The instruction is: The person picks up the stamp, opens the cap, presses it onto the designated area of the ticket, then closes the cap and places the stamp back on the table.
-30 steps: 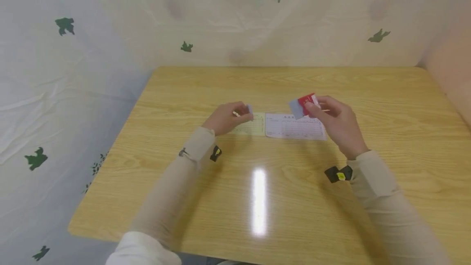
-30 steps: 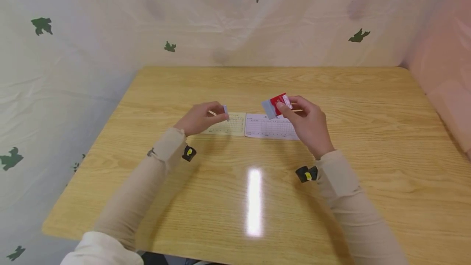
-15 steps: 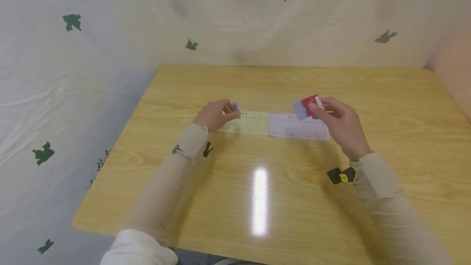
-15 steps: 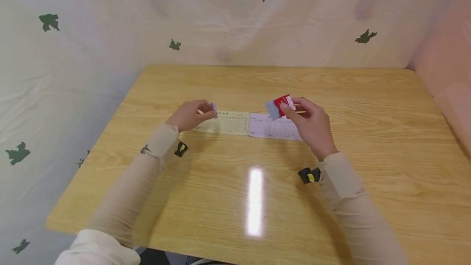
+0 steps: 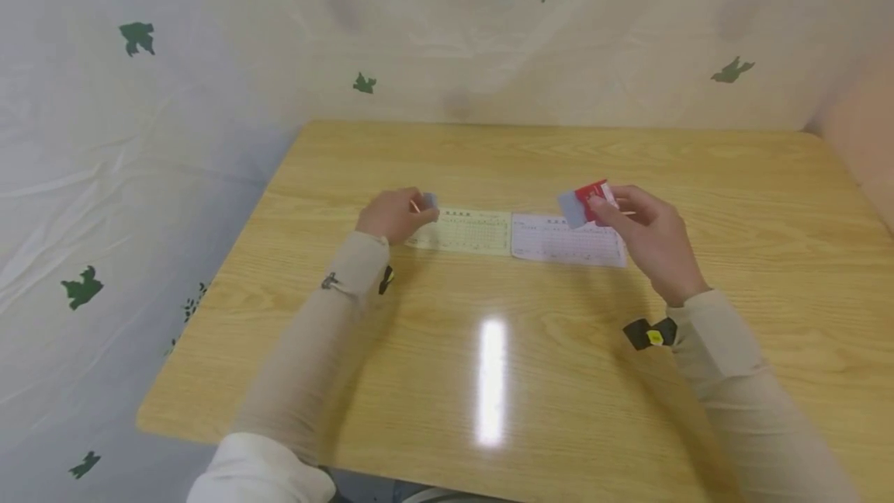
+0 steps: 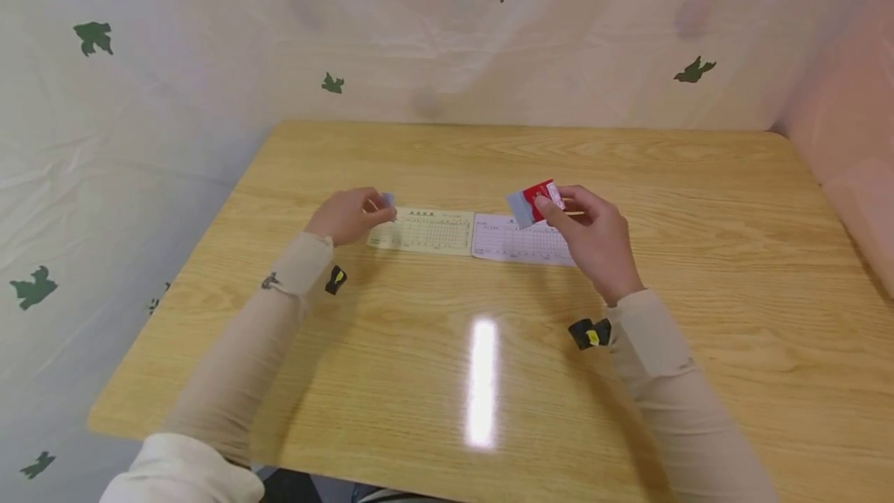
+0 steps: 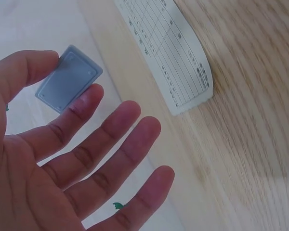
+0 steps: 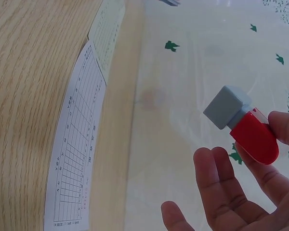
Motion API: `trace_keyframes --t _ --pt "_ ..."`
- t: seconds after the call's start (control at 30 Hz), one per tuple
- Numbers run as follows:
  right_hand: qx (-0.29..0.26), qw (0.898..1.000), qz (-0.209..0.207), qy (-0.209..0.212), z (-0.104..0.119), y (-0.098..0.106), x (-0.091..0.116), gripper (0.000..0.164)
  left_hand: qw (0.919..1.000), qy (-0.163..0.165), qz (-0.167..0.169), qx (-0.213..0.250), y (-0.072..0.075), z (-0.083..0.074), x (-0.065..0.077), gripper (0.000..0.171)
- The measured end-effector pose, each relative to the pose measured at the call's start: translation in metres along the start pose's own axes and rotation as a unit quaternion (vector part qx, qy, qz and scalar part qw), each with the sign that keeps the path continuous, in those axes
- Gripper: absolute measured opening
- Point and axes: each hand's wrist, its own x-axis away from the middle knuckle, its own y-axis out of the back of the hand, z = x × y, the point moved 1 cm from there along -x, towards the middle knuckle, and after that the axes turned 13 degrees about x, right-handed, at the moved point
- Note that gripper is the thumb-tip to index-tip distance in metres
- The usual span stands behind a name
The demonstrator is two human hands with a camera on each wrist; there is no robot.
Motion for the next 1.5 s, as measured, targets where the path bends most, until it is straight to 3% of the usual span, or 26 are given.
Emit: trace_keyframes --t 0.23,0.4,0.83,1.17,1.5 --pt "0.003 1.000 -0.001 -0.001 0.000 0.001 0.001 0.055 0.9982 0.026 -0.023 -0.050 0.007 0.003 0.003 0.041" --pt "0.006 1.000 -0.003 -0.004 -0.001 0.002 0.003 0.054 0.9957 0.041 -0.020 -0.081 0.011 0.006 0.006 0.043" --pt "0.013 1.000 -0.002 -0.007 -0.006 0.005 0.006 0.056 0.9887 0.083 -0.053 -0.113 0.011 0.014 0.006 0.039" --pt "0.011 1.000 -0.003 -0.010 -0.008 0.005 0.009 0.055 0.9843 0.109 -0.051 -0.129 0.008 0.018 0.006 0.036" --pt "0.014 1.000 -0.002 -0.017 -0.009 0.006 0.010 0.057 0.9791 0.114 -0.049 -0.161 0.006 0.023 0.004 0.042"
